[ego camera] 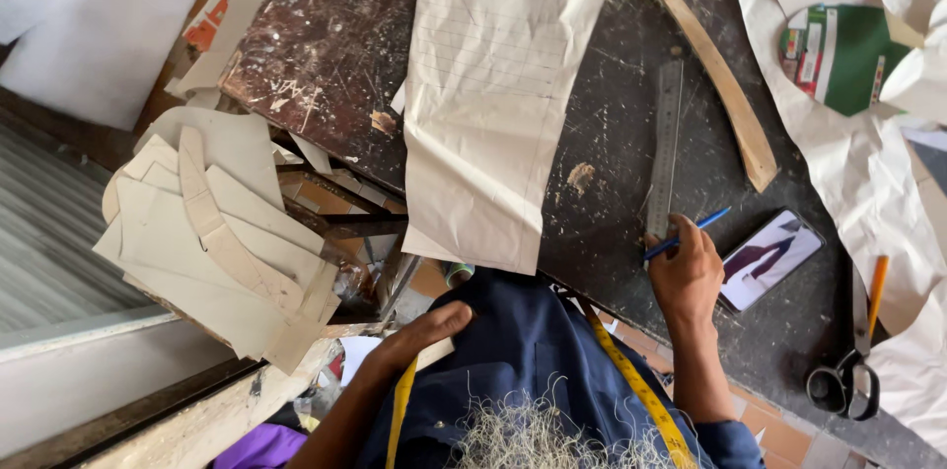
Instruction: The person draws a pattern on a large sheet of paper using a pen, a ruler, and a flexible black strip as guides. They repeatedly measure and mark lines, occasionally referencing a smartphone image on the table.
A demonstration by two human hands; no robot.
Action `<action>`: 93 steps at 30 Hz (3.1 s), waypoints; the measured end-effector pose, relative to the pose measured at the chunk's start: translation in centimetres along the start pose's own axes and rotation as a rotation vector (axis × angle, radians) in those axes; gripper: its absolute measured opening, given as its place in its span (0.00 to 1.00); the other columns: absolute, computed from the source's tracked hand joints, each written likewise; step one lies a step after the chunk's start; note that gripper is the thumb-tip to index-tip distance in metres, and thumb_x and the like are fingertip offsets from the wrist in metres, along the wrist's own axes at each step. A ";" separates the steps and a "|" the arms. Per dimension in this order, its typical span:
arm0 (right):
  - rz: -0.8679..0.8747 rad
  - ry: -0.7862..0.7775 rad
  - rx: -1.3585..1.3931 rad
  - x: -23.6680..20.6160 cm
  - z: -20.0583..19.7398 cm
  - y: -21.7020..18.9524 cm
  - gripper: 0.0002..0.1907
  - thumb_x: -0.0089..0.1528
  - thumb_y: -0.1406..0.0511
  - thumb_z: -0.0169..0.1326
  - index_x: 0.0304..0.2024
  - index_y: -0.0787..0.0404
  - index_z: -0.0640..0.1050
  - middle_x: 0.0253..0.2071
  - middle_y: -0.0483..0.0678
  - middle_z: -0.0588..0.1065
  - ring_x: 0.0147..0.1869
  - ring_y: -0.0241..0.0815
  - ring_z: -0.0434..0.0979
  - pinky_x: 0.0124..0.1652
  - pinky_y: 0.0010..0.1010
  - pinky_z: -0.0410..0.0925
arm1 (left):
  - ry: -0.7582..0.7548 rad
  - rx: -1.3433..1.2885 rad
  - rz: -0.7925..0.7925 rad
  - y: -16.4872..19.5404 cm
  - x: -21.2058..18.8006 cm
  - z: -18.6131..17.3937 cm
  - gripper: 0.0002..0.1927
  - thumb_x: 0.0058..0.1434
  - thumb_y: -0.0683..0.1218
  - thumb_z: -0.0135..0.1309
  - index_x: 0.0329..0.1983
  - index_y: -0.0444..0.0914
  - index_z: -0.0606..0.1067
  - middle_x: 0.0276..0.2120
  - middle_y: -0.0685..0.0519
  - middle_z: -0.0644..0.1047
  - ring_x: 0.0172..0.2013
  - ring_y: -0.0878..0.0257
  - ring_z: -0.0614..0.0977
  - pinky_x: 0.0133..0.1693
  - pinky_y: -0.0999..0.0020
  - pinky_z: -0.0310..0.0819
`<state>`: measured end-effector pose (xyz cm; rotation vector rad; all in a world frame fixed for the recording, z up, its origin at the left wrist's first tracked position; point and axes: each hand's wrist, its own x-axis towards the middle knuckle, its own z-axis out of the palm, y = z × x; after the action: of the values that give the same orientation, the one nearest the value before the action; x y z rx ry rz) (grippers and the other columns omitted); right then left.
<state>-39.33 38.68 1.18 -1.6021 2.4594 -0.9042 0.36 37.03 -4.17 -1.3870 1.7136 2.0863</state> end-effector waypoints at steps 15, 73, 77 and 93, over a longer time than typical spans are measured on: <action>-0.425 0.042 0.062 -2.5 -4.2 -2.1 0.10 0.69 0.62 0.54 0.36 0.62 0.74 0.41 0.50 0.75 0.55 0.54 0.76 0.51 0.48 0.68 | -0.456 -0.717 0.410 2.4 -5.4 -2.4 0.19 0.67 0.58 0.60 0.40 0.36 0.78 0.30 0.55 0.75 0.21 0.72 0.70 0.25 0.77 0.63; 0.739 -0.039 0.310 12.1 17.0 -15.9 0.16 0.58 0.57 0.66 0.36 0.60 0.76 0.23 0.44 0.75 0.23 0.35 0.73 0.26 0.30 0.68 | 0.429 0.704 1.247 26.2 31.7 -21.1 0.11 0.63 0.45 0.62 0.48 0.38 0.81 0.40 0.53 0.74 0.43 0.55 0.76 0.47 0.62 0.76; 0.472 0.108 0.045 11.7 16.8 -16.0 0.09 0.60 0.60 0.65 0.38 0.55 0.79 0.27 0.43 0.75 0.27 0.39 0.75 0.28 0.34 0.69 | 0.416 0.785 1.229 26.1 31.1 -21.2 0.23 0.65 0.56 0.64 0.56 0.38 0.77 0.44 0.51 0.72 0.45 0.54 0.74 0.52 0.60 0.74; 0.134 -0.095 -0.344 10.1 17.7 -16.9 0.22 0.62 0.68 0.56 0.60 0.57 0.79 0.34 0.45 0.72 0.26 0.41 0.75 0.22 0.35 0.69 | 0.434 0.858 1.226 25.3 32.5 -21.1 0.22 0.59 0.55 0.71 0.49 0.42 0.75 0.49 0.54 0.72 0.46 0.57 0.74 0.51 0.64 0.73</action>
<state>-23.71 17.61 -2.26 -1.5005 2.7253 -0.3925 -21.31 -3.71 -7.02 -0.4881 3.5765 0.8095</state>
